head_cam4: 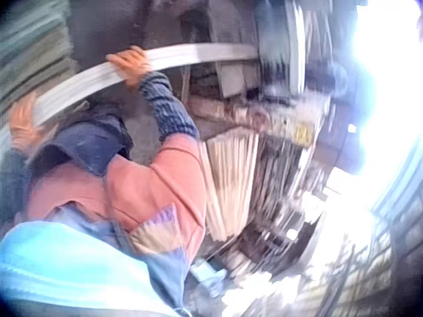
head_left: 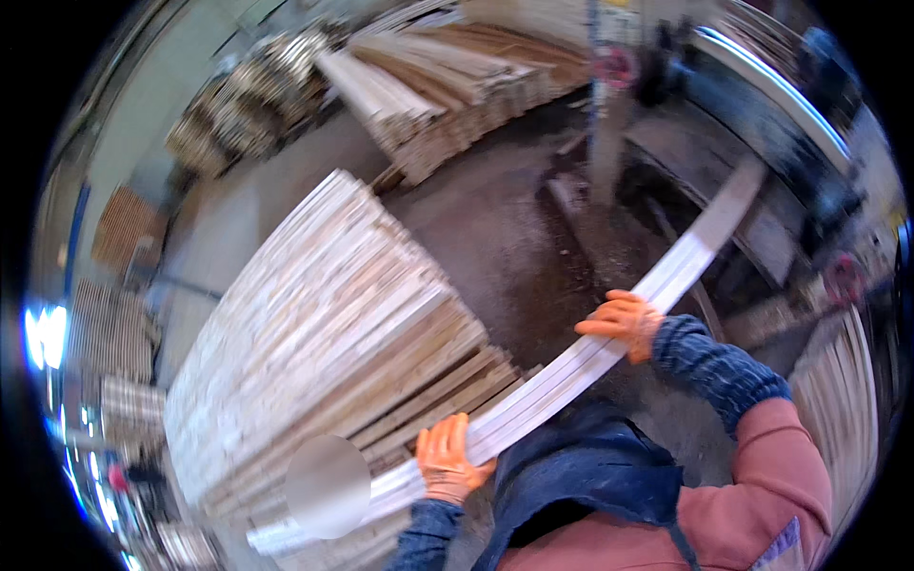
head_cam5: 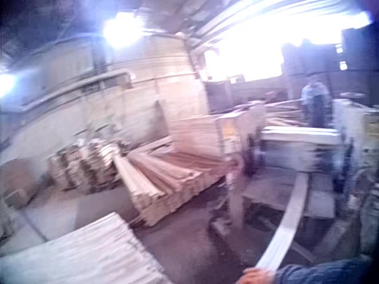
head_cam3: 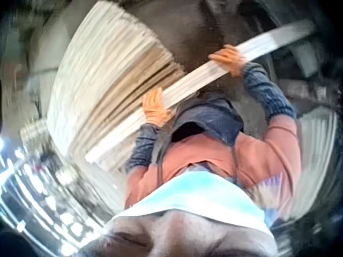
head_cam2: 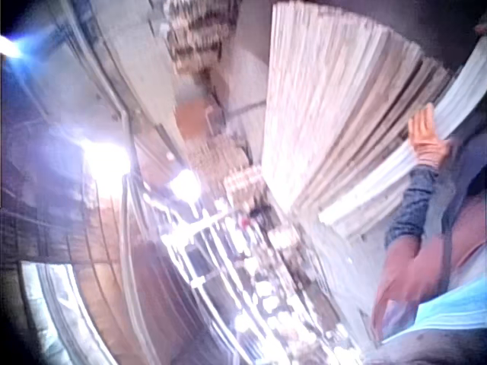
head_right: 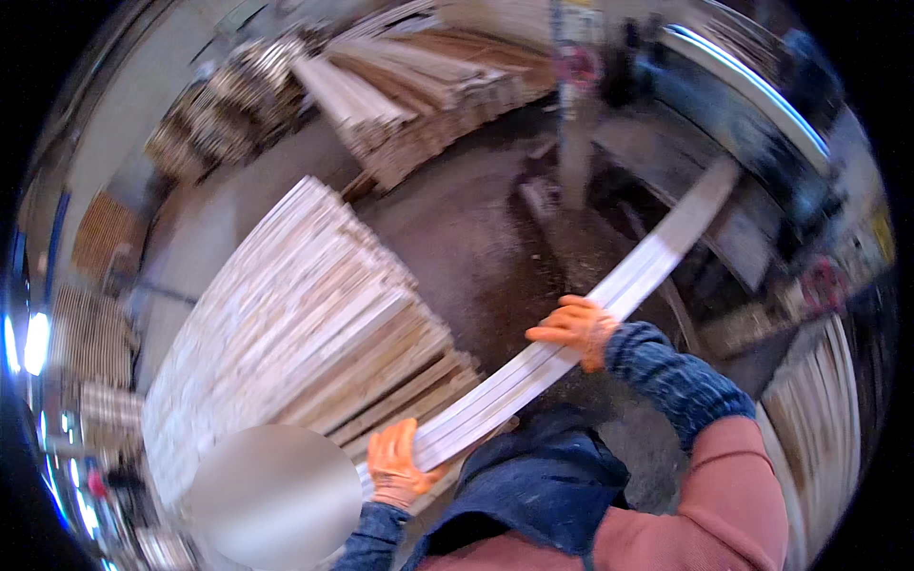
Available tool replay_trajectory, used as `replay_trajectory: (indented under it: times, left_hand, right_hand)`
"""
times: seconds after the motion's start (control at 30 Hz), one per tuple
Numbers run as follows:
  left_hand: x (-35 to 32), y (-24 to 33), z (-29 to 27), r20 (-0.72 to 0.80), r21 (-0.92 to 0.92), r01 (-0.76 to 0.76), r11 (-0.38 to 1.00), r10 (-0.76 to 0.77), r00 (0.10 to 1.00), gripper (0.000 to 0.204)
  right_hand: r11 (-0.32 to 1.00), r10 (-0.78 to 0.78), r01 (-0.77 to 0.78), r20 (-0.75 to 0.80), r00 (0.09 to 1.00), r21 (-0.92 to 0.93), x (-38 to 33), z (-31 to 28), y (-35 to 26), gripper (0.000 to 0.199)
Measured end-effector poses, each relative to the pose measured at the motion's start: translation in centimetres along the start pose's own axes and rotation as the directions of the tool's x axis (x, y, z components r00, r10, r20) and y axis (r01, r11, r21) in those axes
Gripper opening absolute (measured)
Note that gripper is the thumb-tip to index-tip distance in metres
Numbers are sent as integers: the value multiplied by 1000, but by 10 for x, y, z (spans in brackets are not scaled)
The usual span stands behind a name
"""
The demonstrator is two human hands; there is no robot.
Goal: The person operates an industrial control panel, picks up long wood strips from a stack, and feeds them into a processing machine one at a time.
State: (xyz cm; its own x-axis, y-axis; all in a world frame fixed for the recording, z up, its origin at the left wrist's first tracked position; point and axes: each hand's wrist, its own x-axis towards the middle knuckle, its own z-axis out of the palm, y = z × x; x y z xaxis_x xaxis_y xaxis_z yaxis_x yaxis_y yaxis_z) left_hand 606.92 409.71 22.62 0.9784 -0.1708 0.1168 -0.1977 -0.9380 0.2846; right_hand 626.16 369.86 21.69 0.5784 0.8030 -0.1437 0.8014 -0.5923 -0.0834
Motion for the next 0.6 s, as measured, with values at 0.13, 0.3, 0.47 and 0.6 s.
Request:
replay_trajectory:
  times: [0.13,0.3,0.47,0.6]
  left_hand:
    - [-57,-74,-35,-16,225,135,965,-135,991,96]
    - [-31,-60,-33,143,241,150,959,-188,972,83]
    - [9,-2,-13,313,122,223,967,-251,916,94]
    - [18,19,-14,162,-125,196,973,-175,971,99]
  right_hand:
    - [976,213,-204,-131,968,82,-22,-7,33,105]
    - [911,406,-389,-141,903,138,-14,-2,19,115]
    - [961,-60,95,-138,989,260,42,-6,-58,115]
    - [949,-107,110,-26,994,294,74,-15,-113,112]
